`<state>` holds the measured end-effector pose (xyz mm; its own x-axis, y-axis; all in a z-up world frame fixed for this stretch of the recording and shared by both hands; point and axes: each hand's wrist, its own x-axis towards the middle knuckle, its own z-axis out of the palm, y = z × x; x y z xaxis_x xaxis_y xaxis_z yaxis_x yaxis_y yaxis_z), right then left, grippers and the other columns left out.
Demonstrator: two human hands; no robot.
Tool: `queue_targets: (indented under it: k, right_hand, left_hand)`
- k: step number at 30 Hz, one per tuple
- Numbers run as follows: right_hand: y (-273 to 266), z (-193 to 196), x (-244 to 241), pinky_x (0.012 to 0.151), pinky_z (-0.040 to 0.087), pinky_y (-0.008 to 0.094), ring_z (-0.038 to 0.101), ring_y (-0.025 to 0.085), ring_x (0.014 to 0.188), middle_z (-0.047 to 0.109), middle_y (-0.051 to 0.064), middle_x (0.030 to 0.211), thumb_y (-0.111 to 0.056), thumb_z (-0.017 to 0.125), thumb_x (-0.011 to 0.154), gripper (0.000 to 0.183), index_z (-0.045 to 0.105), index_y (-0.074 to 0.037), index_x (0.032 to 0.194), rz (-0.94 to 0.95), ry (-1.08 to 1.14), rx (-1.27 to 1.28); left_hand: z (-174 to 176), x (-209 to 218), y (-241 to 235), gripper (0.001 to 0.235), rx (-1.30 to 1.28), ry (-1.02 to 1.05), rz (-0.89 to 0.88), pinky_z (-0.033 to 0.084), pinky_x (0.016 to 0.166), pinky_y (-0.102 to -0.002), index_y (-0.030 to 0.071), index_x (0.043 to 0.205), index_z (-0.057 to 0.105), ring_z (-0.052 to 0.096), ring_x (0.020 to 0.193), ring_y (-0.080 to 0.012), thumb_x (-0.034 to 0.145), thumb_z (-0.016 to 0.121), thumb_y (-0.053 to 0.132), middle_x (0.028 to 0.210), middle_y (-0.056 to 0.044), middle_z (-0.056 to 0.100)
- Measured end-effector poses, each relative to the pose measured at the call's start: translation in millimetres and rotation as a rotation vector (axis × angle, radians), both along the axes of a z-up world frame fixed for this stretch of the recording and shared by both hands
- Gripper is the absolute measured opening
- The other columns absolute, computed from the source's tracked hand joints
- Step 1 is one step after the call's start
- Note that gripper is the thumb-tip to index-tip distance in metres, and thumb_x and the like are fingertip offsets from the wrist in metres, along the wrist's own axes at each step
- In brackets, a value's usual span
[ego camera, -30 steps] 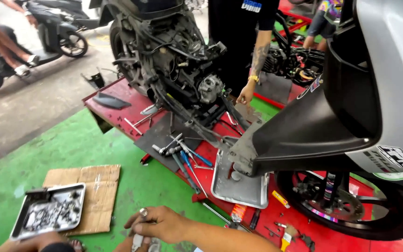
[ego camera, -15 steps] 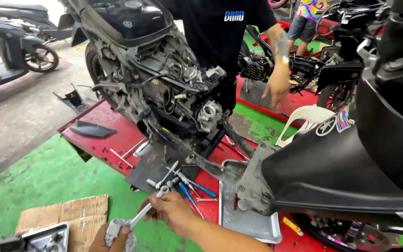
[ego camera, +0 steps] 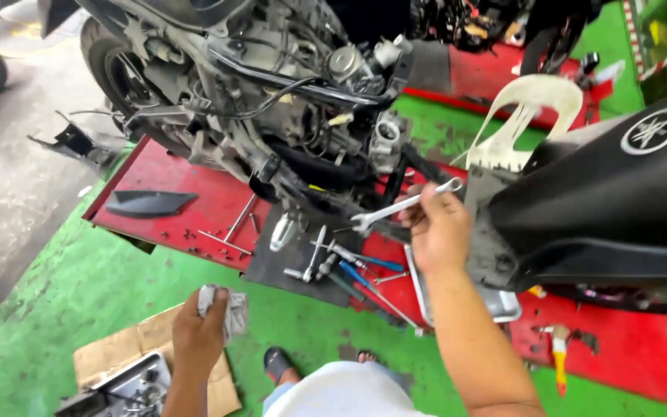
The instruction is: Disassembling and reassembling the carburetor/throttle body components of a motorcycle engine.
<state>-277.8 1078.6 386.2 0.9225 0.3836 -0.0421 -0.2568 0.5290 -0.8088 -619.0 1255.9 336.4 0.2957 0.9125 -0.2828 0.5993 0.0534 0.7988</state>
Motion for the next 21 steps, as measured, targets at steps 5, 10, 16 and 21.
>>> queue_targets:
  k: [5, 10, 16, 21]
  right_hand:
    - [-7, -7, -6, 0.059, 0.058, 0.034, 0.075, 0.033, 0.075, 0.070, 0.010, 0.086, -0.015, 0.072, 0.098, 0.013, 0.065, -0.005, 0.094, -0.084, -0.071, 0.019]
    - [-52, -23, -20, 0.076, 0.062, 0.036, 0.069, 0.024, 0.084, 0.066, 0.008, 0.096, -0.032, 0.077, 0.100, 0.028, 0.059, -0.011, 0.099, -0.245, -0.236, -0.228]
    - [-98, -34, -38, 0.071, 0.058, 0.033, 0.068, 0.020, 0.084, 0.062, 0.004, 0.093, -0.035, 0.072, 0.110, 0.030, 0.058, -0.010, 0.101, -0.366, -0.252, -0.406]
    - [-120, -46, -25, 0.068, 0.058, 0.034, 0.067, 0.020, 0.079, 0.060, 0.007, 0.087, -0.037, 0.075, 0.108, 0.033, 0.057, -0.010, 0.099, -0.431, -0.271, -0.365]
  left_hand:
    - [-25, -32, 61, 0.036, 0.077, -0.014, -0.032, 0.044, 0.069, -0.041, 0.009, 0.089, 0.072, 0.058, 0.078, -0.0179, 0.098, 0.059, 0.041, 0.075, -0.004, 0.066]
    - [-49, -37, 99, 0.034, -0.218, -0.189, 0.063, 0.040, 0.063, -0.035, 0.013, 0.088, 0.066, 0.052, 0.069, -0.0148, 0.102, 0.059, 0.042, 0.074, 0.000, 0.056]
    - [-84, 3, 123, 0.032, -0.701, -0.478, 0.233, 0.059, 0.083, -0.041, 0.006, 0.115, 0.061, 0.073, 0.089, -0.0300, 0.100, 0.061, 0.035, 0.097, -0.013, 0.072]
    - [-156, 40, 138, 0.043, -0.788, -0.314, 0.263, 0.050, 0.087, -0.041, 0.015, 0.128, 0.056, 0.068, 0.106, -0.0278, 0.091, 0.057, 0.034, 0.118, -0.012, 0.071]
